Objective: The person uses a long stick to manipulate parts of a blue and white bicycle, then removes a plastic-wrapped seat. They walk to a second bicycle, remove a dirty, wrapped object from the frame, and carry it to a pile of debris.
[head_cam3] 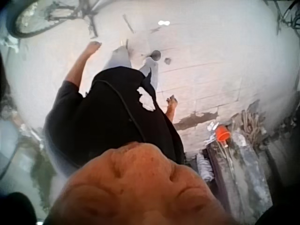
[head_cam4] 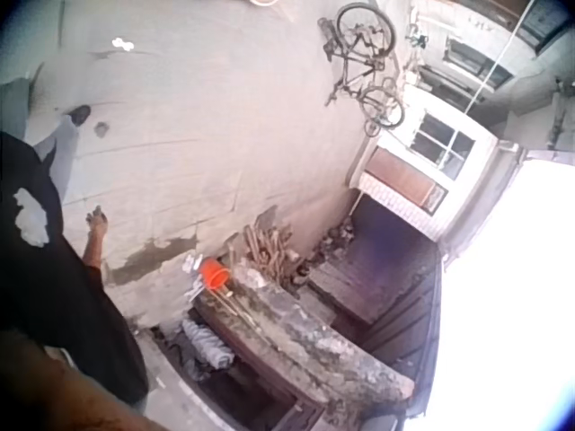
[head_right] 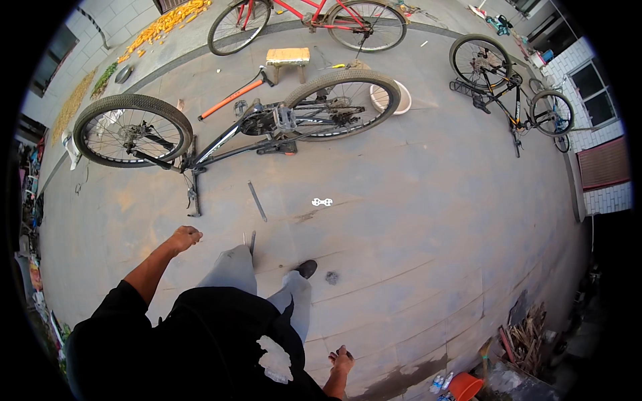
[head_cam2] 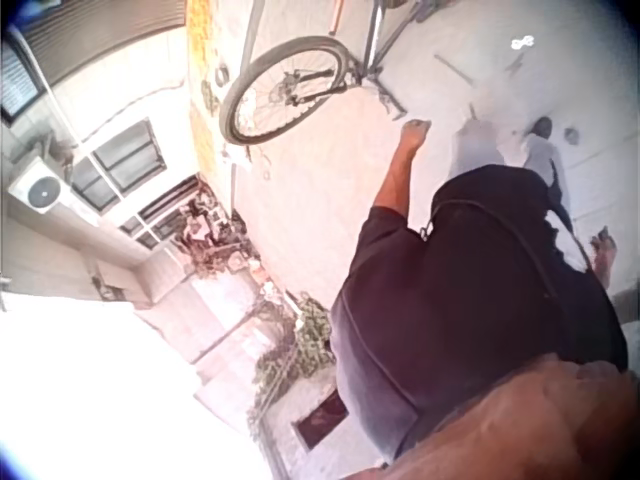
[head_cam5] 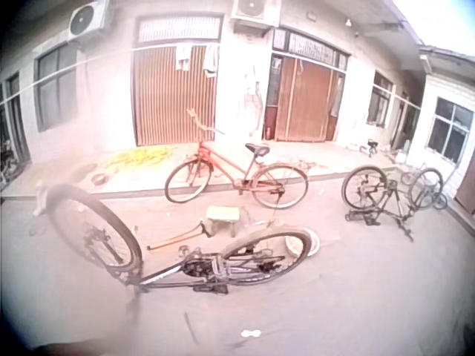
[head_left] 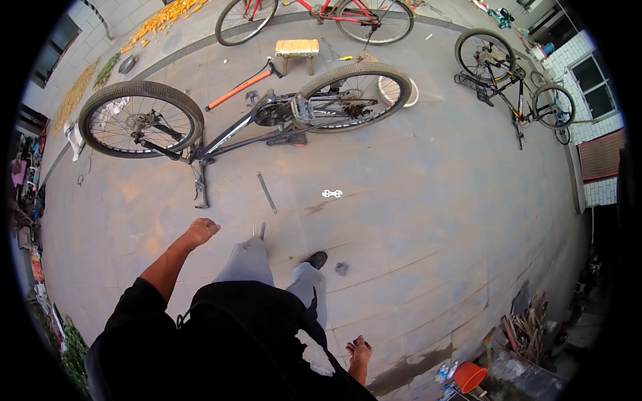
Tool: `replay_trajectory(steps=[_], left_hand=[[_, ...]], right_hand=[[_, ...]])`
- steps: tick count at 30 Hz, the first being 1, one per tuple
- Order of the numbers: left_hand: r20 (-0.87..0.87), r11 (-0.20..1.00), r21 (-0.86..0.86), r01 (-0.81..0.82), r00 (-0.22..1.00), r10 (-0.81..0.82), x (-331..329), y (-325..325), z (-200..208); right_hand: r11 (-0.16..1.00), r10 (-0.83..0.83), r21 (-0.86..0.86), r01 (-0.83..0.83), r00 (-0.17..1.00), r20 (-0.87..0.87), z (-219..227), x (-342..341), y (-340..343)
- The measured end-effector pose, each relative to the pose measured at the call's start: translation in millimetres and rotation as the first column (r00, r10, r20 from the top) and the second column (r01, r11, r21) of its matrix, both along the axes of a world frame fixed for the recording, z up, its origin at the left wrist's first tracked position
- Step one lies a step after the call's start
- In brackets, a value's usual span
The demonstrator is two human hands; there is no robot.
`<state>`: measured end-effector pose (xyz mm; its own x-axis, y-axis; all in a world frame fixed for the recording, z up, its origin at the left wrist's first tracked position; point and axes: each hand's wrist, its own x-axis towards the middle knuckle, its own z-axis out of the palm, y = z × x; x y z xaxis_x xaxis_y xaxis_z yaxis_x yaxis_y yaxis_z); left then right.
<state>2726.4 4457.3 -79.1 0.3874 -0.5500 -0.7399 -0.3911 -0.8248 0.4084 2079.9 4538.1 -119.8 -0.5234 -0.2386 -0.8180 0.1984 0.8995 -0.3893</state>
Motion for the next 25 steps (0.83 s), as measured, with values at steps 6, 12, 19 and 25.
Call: replay_trajectory(steps=[6, 12, 19, 25], left_hand=[[0.009, 0.996, 0.078, 0.031, 0.999, -0.032, -46.6, -36.8, 4.3], [-0.051, 0.984, 0.115, 0.137, 0.99, -0.132, -72.1, -100.5, -19.4], [-0.143, 0.998, -0.04, 0.058, 0.988, -0.063, -98.6, -209.1, -29.4], [-0.16, 1.0, 0.023, 0.003, 0.987, 0.001, -113.4, -269.1, -28.3]], right_hand=[[0.992, -0.023, -0.121, 0.017, 0.998, -0.051, 13.2, -67.0, -99.0], [0.981, 0.015, -0.192, -0.021, 0.999, -0.03, 12.0, -84.8, -155.4], [0.997, -0.038, -0.064, 0.033, 0.996, -0.081, 22.6, -67.2, -165.4], [0.992, -0.116, 0.042, 0.115, 0.993, 0.008, 3.1, -73.8, -161.7]])
